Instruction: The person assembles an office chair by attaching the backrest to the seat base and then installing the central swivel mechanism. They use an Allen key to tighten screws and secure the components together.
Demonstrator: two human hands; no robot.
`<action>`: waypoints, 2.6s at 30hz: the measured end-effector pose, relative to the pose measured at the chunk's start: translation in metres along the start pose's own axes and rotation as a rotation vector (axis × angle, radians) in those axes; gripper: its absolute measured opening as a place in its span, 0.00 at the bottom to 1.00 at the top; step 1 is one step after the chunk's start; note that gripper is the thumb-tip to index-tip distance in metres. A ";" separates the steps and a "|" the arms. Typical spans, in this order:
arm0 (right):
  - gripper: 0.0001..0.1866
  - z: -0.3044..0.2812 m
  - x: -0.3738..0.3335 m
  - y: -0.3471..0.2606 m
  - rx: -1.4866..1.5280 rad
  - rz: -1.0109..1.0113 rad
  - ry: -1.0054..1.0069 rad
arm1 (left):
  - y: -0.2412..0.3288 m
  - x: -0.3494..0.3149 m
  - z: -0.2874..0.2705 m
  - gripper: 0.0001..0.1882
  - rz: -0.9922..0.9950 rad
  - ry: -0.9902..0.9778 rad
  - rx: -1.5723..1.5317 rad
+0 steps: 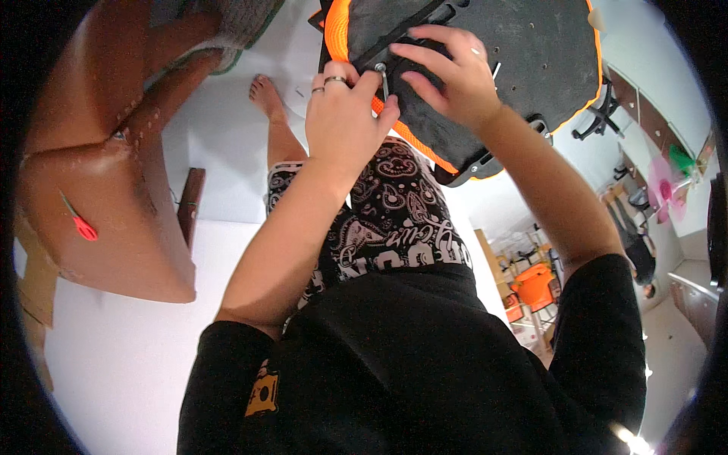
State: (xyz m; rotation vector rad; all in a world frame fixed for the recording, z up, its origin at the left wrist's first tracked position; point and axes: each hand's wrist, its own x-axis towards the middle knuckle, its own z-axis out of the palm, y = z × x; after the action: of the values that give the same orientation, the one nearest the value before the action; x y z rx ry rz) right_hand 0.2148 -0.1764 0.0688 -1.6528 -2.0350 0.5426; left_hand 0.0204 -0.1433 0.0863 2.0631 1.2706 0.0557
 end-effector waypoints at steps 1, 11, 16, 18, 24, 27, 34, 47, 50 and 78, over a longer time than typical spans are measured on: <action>0.20 0.002 -0.011 -0.006 -0.028 0.110 0.058 | 0.001 0.000 -0.001 0.15 -0.046 -0.060 -0.043; 0.18 0.061 -0.046 -0.033 -0.050 0.767 0.556 | 0.001 0.012 0.002 0.08 -0.762 -0.475 -0.971; 0.17 0.072 -0.045 -0.034 -0.167 0.840 0.596 | -0.014 0.021 -0.016 0.09 -0.972 -0.735 -1.182; 0.17 0.075 -0.048 -0.031 -0.186 0.840 0.595 | -0.020 0.019 -0.018 0.15 -1.056 -0.787 -1.352; 0.17 0.069 -0.068 -0.021 -0.224 0.873 0.501 | -0.004 -0.001 0.011 0.19 -1.274 -0.810 -1.719; 0.18 0.069 -0.080 -0.015 -0.215 0.886 0.479 | 0.002 -0.002 0.028 0.18 -1.234 -0.920 -1.871; 0.19 0.056 -0.104 -0.003 -0.209 0.914 0.416 | 0.039 0.001 0.042 0.16 -1.412 -0.836 -1.768; 0.19 0.044 -0.127 0.019 -0.138 0.919 0.333 | 0.043 0.021 0.057 0.18 -1.487 -1.112 -1.475; 0.18 0.046 -0.128 0.013 -0.129 0.942 0.321 | 0.046 0.036 0.050 0.18 -1.600 -1.144 -1.243; 0.22 0.042 -0.114 -0.011 0.018 0.898 0.494 | 0.115 0.132 0.044 0.18 -1.163 -1.578 0.638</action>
State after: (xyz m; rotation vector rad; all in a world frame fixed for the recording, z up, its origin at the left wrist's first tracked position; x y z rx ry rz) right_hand 0.2015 -0.2904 0.0287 -2.3564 -0.8796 0.3593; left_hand 0.1931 -0.0929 0.0794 0.7422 1.0954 -2.1543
